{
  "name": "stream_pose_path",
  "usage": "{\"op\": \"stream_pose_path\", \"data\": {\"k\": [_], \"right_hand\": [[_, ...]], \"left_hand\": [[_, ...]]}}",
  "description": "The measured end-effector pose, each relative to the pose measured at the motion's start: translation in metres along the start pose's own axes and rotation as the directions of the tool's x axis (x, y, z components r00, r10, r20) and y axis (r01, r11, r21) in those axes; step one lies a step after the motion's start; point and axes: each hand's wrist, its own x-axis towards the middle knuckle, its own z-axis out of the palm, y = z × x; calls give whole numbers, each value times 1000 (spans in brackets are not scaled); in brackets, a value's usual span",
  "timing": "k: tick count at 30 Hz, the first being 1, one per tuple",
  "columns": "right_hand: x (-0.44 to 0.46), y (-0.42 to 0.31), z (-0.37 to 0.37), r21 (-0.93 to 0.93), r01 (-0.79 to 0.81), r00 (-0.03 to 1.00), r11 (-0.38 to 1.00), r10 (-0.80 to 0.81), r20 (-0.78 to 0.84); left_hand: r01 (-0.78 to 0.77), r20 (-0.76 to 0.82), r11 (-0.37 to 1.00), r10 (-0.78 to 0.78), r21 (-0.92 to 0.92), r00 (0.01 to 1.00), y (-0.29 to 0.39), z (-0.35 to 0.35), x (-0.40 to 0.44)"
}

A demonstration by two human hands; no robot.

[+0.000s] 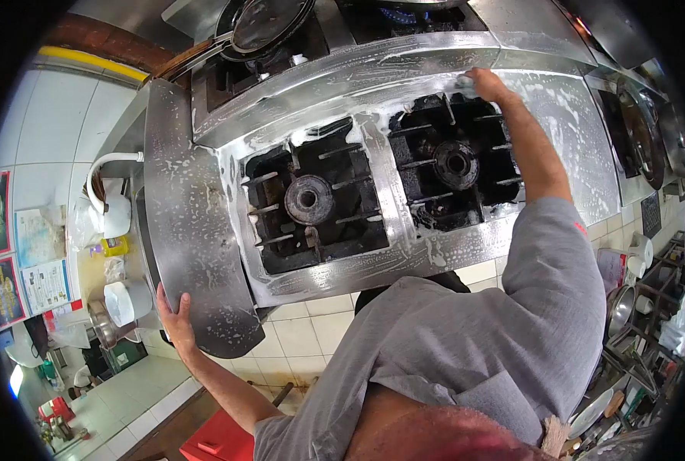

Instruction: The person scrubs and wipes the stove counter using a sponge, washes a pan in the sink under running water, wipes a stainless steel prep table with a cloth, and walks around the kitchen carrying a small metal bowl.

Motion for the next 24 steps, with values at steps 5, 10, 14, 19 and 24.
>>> {"op": "stream_pose_path", "data": {"k": [5, 10, 14, 19, 24], "right_hand": [[-27, -61, -18, 372, 96, 829, 923, 133, -543], [19, -95, -22, 262, 72, 806, 962, 99, -584], [61, -270, 47, 27, 358, 696, 933, -247, -674], [94, -522, 79, -75, 576, 714, 814, -546, -437], [102, -500, 78, -21, 496, 814, 868, -474, -336]], "left_hand": [[-9, -59, 1000, 11, 27, 998, -4, 2, -1], [57, -62, 997, -60, -46, 996, 13, 7, -1], [56, -37, 993, -60, -100, 998, 14, 4, 5], [98, -4, 983, -100, -153, 995, 9, -2, 7], [59, -31, 987, -65, -147, 997, 1, 0, 9]]}}
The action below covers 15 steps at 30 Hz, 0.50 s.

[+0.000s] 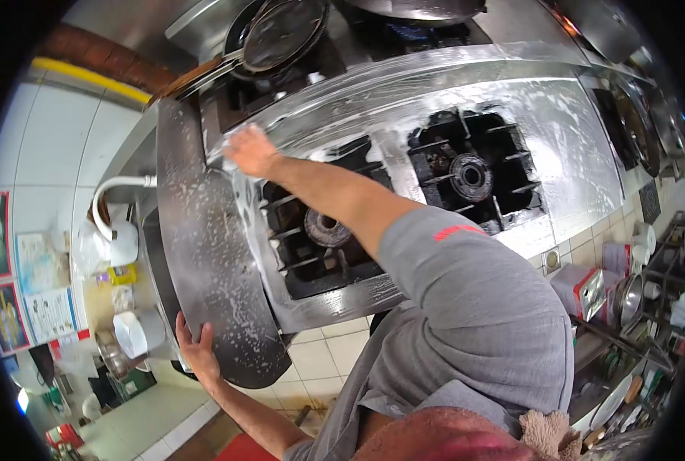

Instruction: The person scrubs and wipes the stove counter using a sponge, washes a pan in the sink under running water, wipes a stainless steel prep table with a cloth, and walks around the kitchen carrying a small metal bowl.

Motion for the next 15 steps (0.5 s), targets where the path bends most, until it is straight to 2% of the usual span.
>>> {"op": "stream_pose_path", "data": {"k": [1, 3, 4, 5, 6, 7, 8, 9, 10, 12, 14, 15], "right_hand": [[-17, 22, -20, -5, -9, 995, 1000, 10, 101], [-77, 95, -70, -152, -34, 999, 988, 36, 6], [-106, 138, -81, -224, -132, 985, 966, 103, -137], [-136, 185, -103, -254, -166, 985, 953, 148, -89], [-170, 228, -127, -322, -244, 968, 915, 211, -134], [-200, 280, -134, -402, -358, 931, 842, 291, -221], [-221, 308, -164, -404, -499, 866, 767, 454, -207], [-249, 354, -167, -396, -545, 838, 739, 457, -299], [-262, 362, -197, -461, -640, 761, 614, 590, -270], [-296, 403, -212, -388, -736, 676, 555, 632, -379], [-314, 420, -217, -48, -759, 567, 649, 623, -540], [-306, 415, -209, -44, -752, 574, 658, 620, -535]], "left_hand": [[-14, -1, 999, 14, 28, 1000, 2, 0, -2], [-16, 13, 1000, 16, 4, 1000, -1, -1, -3], [-7, 17, 1000, 8, -19, 1000, -3, -1, -3], [-44, 8, 999, 44, 6, 999, -6, -1, -3], [-46, 16, 999, 46, 6, 999, -4, 0, -3], [-54, 42, 992, 49, 114, 998, -3, -1, -2], [-67, 65, 973, 54, 220, 996, -1, -2, -1], [-63, 44, 952, 53, 299, 998, -3, -2, 0], [-68, 46, 950, 57, 304, 997, -6, -1, 1], [-55, 37, 957, 47, 284, 998, -9, -5, 2], [-44, 23, 949, 38, 311, 999, 2, 0, 0], [-31, 21, 943, 25, 332, 999, 7, 3, -1]]}}
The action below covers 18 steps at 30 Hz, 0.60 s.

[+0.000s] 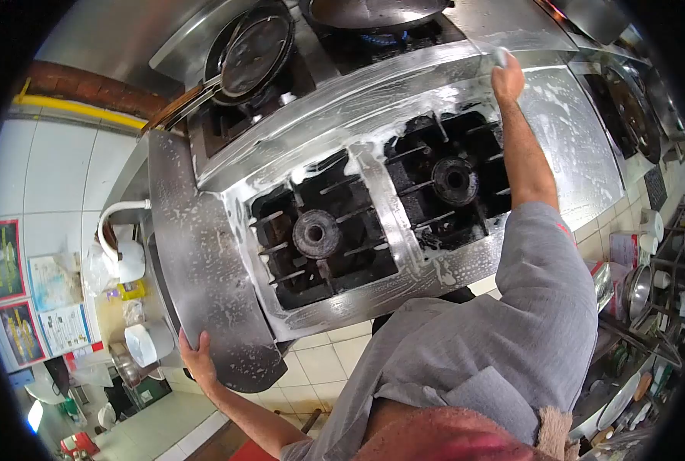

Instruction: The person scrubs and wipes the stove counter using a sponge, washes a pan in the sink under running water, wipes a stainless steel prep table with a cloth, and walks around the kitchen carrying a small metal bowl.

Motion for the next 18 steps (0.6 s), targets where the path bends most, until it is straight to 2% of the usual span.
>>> {"op": "stream_pose_path", "data": {"k": [1, 2, 3, 4, 5, 6, 7, 8, 9, 11, 12, 14, 15, 16, 17, 18], "right_hand": [[-4, -13, 9, 262, -343, 928, 902, 369, -55], [-7, -26, 18, 507, -590, 726, 629, 687, -7], [-16, -66, 31, 719, -512, 683, 470, 730, 9], [-29, -123, 50, 876, -392, 636, 281, 770, 38], [-45, -172, 90, 775, -523, 550, 355, 835, -12], [-68, -246, 88, 773, -563, 499, 292, 866, 37], [-100, -314, 92, 725, -605, 527, 328, 848, 56], [-121, -366, 103, 700, -617, 543, 359, 838, 49], [-143, -408, 115, 726, -631, 541, 274, 826, 159], [-139, -449, 105, 580, -810, 268, -90, 823, 501], [-134, -440, 97, 579, -811, 263, -85, 831, 490], [-97, -401, 84, 509, -666, -48, -546, 712, 700], [-85, -371, 79, 595, -622, 10, -509, 755, 656], [-78, -332, 90, 726, -602, 166, -333, 837, 522], [-62, -295, 84, 728, -636, 181, -257, 867, 465], [-48, -259, 77, 722, -668, 198, -181, 891, 408]], "left_hand": [[6, -11, 1000, -6, 0, 1000, 4, 0, 1], [-17, -8, 998, 17, 59, 1000, 8, 1, 3], [-40, 3, 992, 40, 122, 999, 12, 1, 5], [-1, 3, 997, 1, 79, 1000, 19, 2, 7], [-10, 9, 997, 9, 79, 1000, 12, -2, 12], [19, 81, 1000, -18, -5, 997, 5, -6, 20], [51, 158, 995, -36, -90, 987, 0, -5, 28], [65, 155, 995, -54, -70, 986, 7, -4, 28], [52, 163, 995, -38, -83, 986, 4, -2, 30], [-38, 73, 986, 51, -165, 996, -4, -2, 26], [-37, 76, 980, 52, -194, 996, -3, -2, 24], [-47, 56, 976, 61, -213, 997, -6, -1, 22], [-53, 23, 975, 59, -215, 998, -7, -1, 20], [-51, -20, 989, 49, -138, 999, -7, -1, 17], [-66, -21, 989, 64, -134, 998, -5, 0, 11], [-43, -147, 999, 46, 24, 988, -2, 2, 4]]}}
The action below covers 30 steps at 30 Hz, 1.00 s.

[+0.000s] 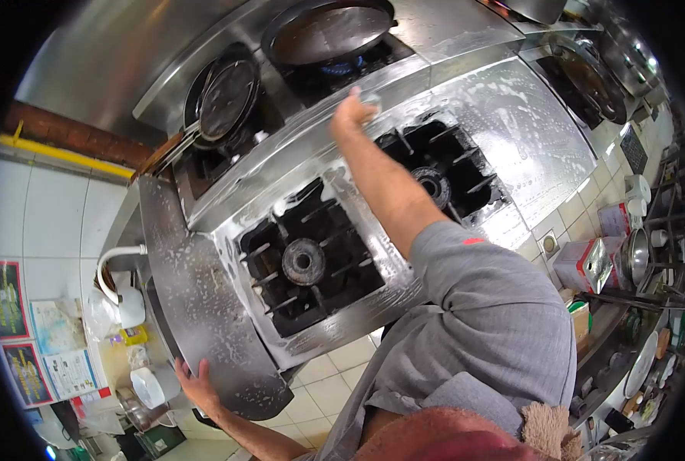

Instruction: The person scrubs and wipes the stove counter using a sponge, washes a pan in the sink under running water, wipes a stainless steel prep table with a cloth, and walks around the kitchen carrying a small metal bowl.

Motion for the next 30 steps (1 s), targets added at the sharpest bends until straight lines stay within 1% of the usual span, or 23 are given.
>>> {"op": "stream_pose_path", "data": {"k": [1, 2, 3, 4, 6, 8, 10, 11, 12, 13, 14, 15, 17, 18, 20, 21, 23, 24, 25, 26, 27, 29, 30], "right_hand": [[26, -24, -10, 30, 31, 999, 999, -30, -15], [52, -50, -19, 58, 63, 998, 996, -61, -34], [82, -70, -23, 66, 61, 997, 996, -58, -45], [114, -89, -26, 11, 58, 994, 998, -56, -99], [163, -125, -35, -46, 45, 987, 998, -51, -152], [204, -162, -45, -2, -2, 997, 1000, 1, -74], [261, -197, -58, -43, 44, 996, 998, -47, -76], [288, -212, -66, -92, 93, 993, 991, -99, -63], [312, -232, -70, -68, 111, 984, 991, -120, -134], [336, -250, -73, -41, 128, 970, 991, -133, -203], [366, -263, -74, -22, 172, 962, 985, -173, -210], [392, -273, -77, -4, 216, 952, 976, -212, -220], [409, -304, -93, 33, 240, 957, 970, -231, -174], [433, -307, -94, 31, 230, 960, 973, -222, -171], [482, -311, -95, 159, 502, 853, 850, -457, -252], [488, -315, -107, 155, 497, 856, 854, -454, -247], [479, -332, -141, 6, 558, 825, 830, -554, -113], [478, -335, -152, -135, 725, 680, 676, -733, -18], [480, -336, -159, -250, 847, 505, 469, -857, 104], [484, -339, -163, -301, 949, 188, 92, -932, 309], [482, -335, -159, -296, 950, 194, 99, -930, 312], [473, -328, -144, -426, 874, 164, -234, -683, 712], [453, -315, -134, -393, 874, 148, -285, -615, 774]], "left_hand": [[21, -127, 987, -1, 156, 992, 2, 2, -9], [7, -123, 987, 12, 159, 992, 2, 5, -19], [10, -312, 901, 140, 434, 940, -2, 8, -31], [78, -443, 743, 308, 665, 842, -6, 13, -46], [224, -572, 610, 464, 760, 676, -13, 31, -87], [311, -611, 546, 542, 778, 577, -14, 75, -138], [345, -618, 549, 453, 762, 643, -33, 126, -189], [289, -528, 479, 496, 829, 690, -33, 151, -216], [254, -477, 539, 326, 803, 816, -25, 175, -242], [332, -431, 592, 29, 735, 902, 7, 197, -261], [310, -342, 596, -63, 741, 938, 20, 212, -275], [318, -351, 588, -62, 744, 934, 25, 224, -283], [213, -191, 747, -117, 630, 975, 26, 244, -295], [217, -195, 739, -117, 637, 974, 31, 251, -294], [79, -133, 861, -14, 503, 991, 42, 261, -285], [86, -135, 857, -20, 508, 991, 38, 267, -278], [55, -195, 957, 1, 286, 981, 31, 283, -262], [61, -206, 960, -4, 275, 978, 45, 295, -258], [122, -187, 957, -74, 262, 980, 58, 303, -252], [183, -164, 948, -143, 259, 976, 69, 306, -249], [90, -122, 948, -55, 304, 991, 66, 316, -244], [194, -169, 868, -129, 457, 977, 71, 338, -237], [265, -210, 853, -188, 450, 960, 75, 343, -236]]}}
